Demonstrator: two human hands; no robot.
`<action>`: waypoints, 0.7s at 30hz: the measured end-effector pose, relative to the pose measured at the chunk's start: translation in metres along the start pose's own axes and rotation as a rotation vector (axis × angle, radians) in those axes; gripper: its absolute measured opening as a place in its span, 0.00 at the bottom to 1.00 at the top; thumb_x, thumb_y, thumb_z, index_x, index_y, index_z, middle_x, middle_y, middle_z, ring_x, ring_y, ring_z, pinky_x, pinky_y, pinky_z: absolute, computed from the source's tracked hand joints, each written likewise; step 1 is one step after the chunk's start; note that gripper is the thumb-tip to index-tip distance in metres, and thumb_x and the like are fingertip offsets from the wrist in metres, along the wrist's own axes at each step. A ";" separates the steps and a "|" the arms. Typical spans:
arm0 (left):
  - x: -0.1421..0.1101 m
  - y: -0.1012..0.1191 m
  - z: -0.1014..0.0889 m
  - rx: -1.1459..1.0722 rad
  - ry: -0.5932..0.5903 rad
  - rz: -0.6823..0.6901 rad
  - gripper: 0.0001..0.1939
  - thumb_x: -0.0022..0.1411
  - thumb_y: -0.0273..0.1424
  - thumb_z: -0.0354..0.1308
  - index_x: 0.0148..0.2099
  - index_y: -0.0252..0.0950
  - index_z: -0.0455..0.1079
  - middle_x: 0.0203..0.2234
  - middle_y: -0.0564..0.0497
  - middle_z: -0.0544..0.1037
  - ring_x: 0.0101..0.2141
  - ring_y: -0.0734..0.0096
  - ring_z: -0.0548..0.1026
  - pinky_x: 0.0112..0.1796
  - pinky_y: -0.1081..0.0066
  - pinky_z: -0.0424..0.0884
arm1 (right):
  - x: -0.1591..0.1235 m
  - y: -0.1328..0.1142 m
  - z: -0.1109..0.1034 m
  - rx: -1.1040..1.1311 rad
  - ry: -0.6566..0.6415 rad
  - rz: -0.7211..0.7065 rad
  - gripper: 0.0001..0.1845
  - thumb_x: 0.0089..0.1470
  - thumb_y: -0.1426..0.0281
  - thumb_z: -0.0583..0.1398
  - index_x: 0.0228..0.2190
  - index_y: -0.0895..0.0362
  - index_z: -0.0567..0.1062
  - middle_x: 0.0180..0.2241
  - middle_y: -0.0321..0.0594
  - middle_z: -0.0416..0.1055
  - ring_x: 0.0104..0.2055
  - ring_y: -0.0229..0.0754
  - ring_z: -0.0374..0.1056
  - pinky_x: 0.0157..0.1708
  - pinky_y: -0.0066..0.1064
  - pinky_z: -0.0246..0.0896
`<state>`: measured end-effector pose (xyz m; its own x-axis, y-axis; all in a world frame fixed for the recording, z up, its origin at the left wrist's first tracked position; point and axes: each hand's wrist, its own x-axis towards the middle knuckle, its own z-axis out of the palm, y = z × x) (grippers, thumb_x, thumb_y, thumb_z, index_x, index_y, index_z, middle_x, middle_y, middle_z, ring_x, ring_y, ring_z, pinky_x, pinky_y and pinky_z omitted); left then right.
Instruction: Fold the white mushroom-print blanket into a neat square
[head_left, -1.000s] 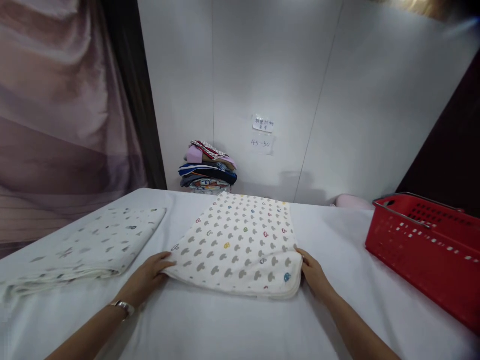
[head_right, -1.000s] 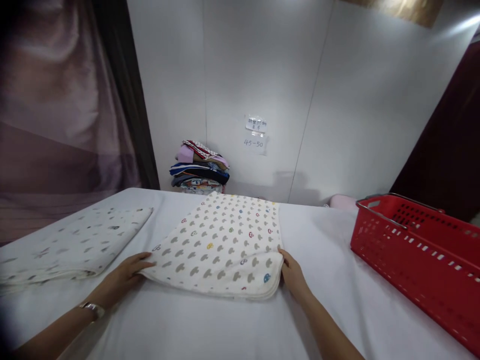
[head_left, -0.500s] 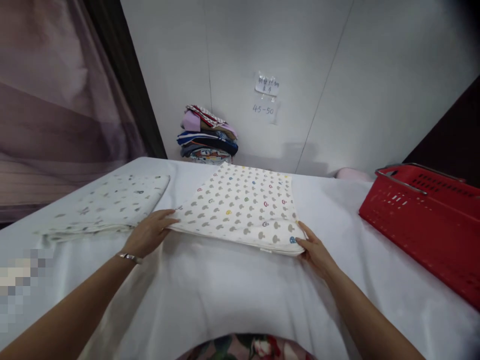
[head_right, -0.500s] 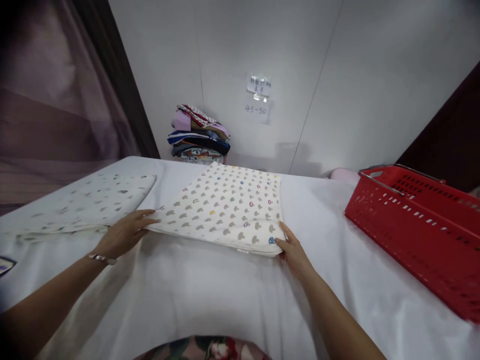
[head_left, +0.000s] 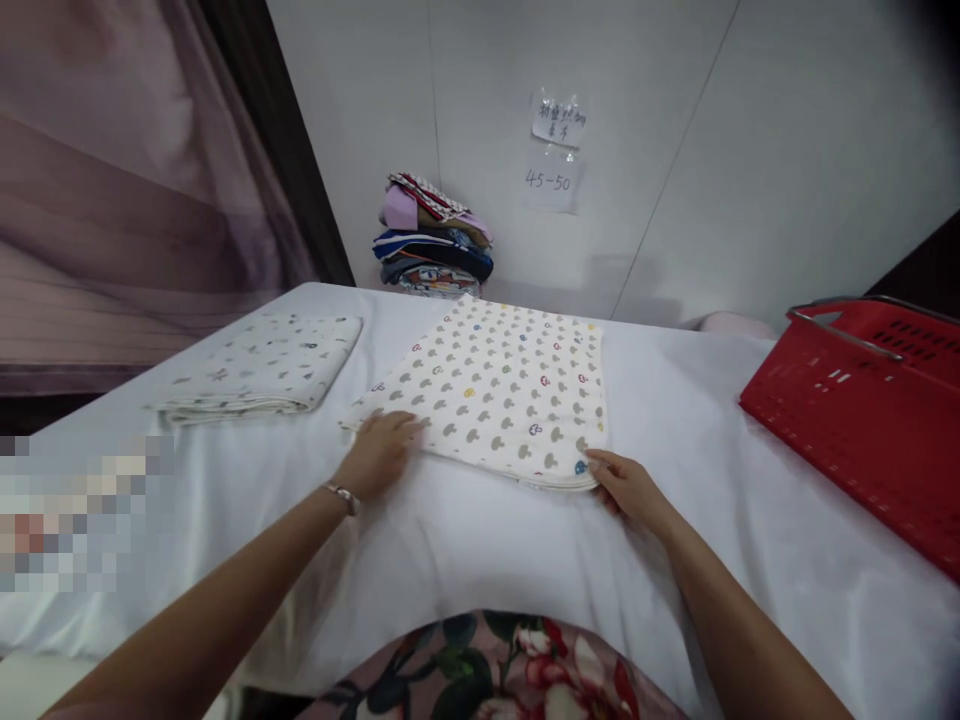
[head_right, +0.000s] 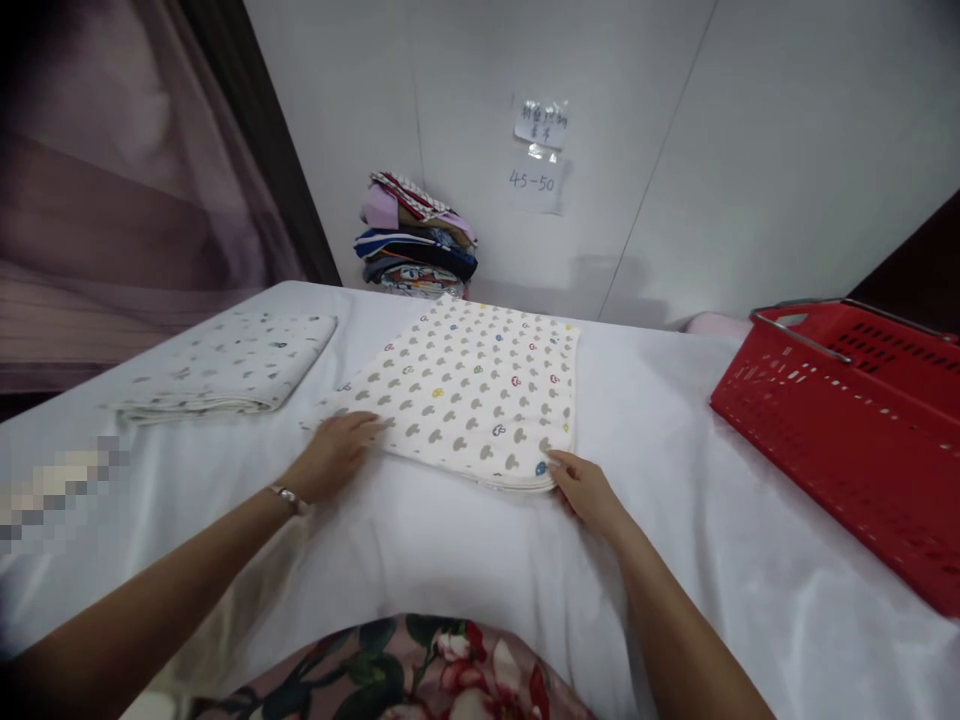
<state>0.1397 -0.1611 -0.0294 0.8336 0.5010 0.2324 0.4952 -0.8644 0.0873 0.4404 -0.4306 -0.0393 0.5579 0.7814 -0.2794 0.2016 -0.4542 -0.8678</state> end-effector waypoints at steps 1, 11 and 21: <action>0.002 0.020 0.002 -0.063 0.006 0.073 0.23 0.50 0.21 0.48 0.50 0.37 0.67 0.49 0.45 0.69 0.51 0.62 0.64 0.52 0.58 0.57 | 0.000 0.001 -0.002 -0.020 0.010 -0.026 0.22 0.51 0.61 0.56 0.46 0.57 0.71 0.13 0.29 0.63 0.13 0.32 0.57 0.13 0.23 0.52; 0.060 0.192 0.034 -0.548 -0.039 0.289 0.10 0.61 0.34 0.51 0.39 0.39 0.72 0.37 0.49 0.75 0.39 0.68 0.70 0.42 0.66 0.64 | -0.007 0.007 -0.029 0.014 -0.018 -0.007 0.13 0.50 0.62 0.55 0.21 0.57 0.69 0.16 0.32 0.66 0.12 0.30 0.56 0.11 0.22 0.48; 0.071 0.225 0.047 -0.542 -0.122 0.100 0.11 0.58 0.37 0.52 0.34 0.39 0.73 0.28 0.52 0.71 0.32 0.70 0.70 0.33 0.70 0.63 | -0.008 0.011 -0.001 0.326 -0.211 0.077 0.10 0.51 0.64 0.56 0.25 0.58 0.68 0.23 0.37 0.72 0.14 0.31 0.63 0.11 0.22 0.57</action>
<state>0.3213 -0.3178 -0.0385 0.9083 0.3887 0.1545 0.2424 -0.7902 0.5629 0.4393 -0.4426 -0.0460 0.3769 0.8364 -0.3980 -0.1201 -0.3819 -0.9164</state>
